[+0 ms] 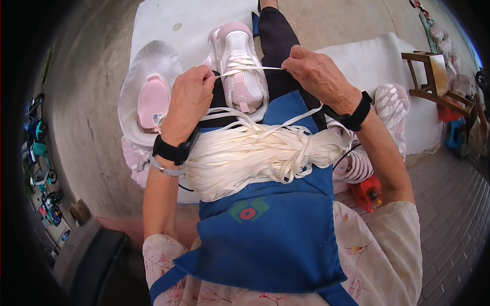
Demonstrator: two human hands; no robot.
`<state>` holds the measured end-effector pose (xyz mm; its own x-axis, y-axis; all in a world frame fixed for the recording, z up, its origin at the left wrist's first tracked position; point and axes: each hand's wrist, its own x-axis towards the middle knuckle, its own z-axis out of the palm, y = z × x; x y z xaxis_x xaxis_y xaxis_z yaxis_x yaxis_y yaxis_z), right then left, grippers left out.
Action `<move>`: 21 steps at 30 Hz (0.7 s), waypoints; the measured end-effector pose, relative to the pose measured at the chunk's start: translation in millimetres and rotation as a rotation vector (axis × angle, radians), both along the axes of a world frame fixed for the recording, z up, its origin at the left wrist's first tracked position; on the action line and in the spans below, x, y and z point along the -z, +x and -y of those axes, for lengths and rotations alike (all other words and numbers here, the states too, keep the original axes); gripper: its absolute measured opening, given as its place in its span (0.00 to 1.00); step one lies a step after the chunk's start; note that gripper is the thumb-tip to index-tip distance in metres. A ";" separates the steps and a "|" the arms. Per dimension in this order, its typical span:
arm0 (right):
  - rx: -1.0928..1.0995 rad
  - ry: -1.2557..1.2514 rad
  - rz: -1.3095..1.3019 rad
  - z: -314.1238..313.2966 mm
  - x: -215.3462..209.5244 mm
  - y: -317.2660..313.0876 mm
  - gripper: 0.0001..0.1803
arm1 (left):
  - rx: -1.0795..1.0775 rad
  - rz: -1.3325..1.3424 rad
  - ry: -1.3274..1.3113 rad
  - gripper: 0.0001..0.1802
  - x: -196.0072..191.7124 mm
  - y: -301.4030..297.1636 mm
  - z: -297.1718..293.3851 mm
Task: The recorder is lacing and organizing shoe components.
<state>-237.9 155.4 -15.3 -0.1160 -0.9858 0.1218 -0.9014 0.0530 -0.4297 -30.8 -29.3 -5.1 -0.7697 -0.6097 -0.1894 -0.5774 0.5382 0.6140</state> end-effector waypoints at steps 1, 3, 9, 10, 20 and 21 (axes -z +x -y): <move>-0.002 0.068 0.004 -5.6 5.8 1.7 0.03 | 0.135 0.016 -0.102 0.11 14.6 4.3 0.6; 0.022 0.042 0.065 -18.1 11.6 0.6 0.03 | 0.268 -0.006 -0.176 0.14 24.6 4.6 -2.5; 0.037 0.072 0.123 -36.4 3.3 -11.1 0.04 | 0.044 0.157 0.133 0.16 4.8 8.1 2.9; 0.034 0.071 0.123 -35.7 0.1 -9.0 0.04 | 0.039 0.177 0.141 0.15 1.7 7.0 4.0; 0.111 0.201 -0.042 -44.0 12.4 -12.3 0.06 | 0.123 0.034 -0.234 0.09 13.5 5.8 -2.3; 0.171 0.143 0.009 -46.7 11.0 -12.0 0.08 | 0.098 -0.058 -0.214 0.09 10.4 5.0 0.1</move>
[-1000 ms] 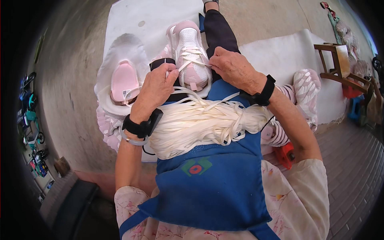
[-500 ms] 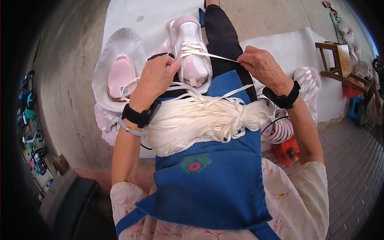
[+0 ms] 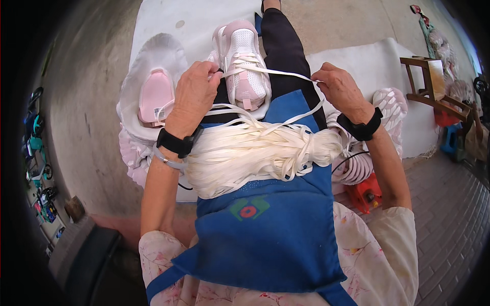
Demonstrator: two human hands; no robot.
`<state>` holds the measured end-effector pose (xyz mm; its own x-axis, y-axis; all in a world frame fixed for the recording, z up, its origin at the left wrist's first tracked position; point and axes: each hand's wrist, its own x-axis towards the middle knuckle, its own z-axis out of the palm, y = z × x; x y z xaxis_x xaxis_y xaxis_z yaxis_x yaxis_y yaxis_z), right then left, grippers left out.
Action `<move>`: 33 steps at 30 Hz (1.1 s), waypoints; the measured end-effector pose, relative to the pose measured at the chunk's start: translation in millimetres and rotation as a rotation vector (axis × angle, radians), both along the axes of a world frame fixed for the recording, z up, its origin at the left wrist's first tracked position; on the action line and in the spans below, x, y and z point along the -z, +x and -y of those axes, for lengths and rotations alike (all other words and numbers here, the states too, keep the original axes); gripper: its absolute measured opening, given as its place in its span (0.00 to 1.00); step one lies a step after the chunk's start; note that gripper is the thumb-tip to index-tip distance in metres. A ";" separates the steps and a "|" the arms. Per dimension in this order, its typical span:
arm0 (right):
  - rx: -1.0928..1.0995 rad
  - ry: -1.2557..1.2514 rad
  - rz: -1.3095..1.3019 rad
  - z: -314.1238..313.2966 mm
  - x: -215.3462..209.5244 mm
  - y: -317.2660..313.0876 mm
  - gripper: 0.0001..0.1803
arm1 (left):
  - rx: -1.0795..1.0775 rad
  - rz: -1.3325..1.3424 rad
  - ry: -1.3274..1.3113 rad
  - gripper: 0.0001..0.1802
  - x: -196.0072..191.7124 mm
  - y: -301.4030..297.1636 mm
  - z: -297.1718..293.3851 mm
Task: The recorder is lacing and organizing shoe components.
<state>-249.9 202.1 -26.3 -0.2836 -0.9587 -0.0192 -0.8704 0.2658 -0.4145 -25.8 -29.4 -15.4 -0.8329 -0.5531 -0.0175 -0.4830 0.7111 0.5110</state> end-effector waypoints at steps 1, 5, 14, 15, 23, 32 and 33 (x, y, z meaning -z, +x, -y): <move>0.064 -0.061 0.047 -1.7 -4.8 4.8 0.09 | -0.015 -0.087 0.026 0.10 -4.0 2.4 0.7; -0.010 0.039 0.509 12.2 -55.8 23.8 0.07 | -0.194 -0.248 0.377 0.14 -13.3 12.5 -1.3; -0.418 0.216 0.455 15.0 -28.8 50.8 0.06 | -0.178 0.049 0.569 0.10 -12.2 18.8 -26.4; -0.436 0.240 0.446 15.1 -28.4 49.3 0.06 | -0.180 0.047 0.568 0.10 -12.3 18.2 -25.0; -0.114 -0.081 0.267 20.2 -23.9 31.0 0.02 | -0.098 0.114 0.171 0.14 0.6 15.0 -12.4; -0.123 0.066 0.392 8.0 -22.9 19.5 0.05 | -0.227 0.190 0.479 0.14 -15.9 -2.9 -10.1; -0.126 0.065 0.393 10.0 -32.2 23.8 0.05 | -0.230 0.191 0.477 0.14 -9.0 -0.2 -7.2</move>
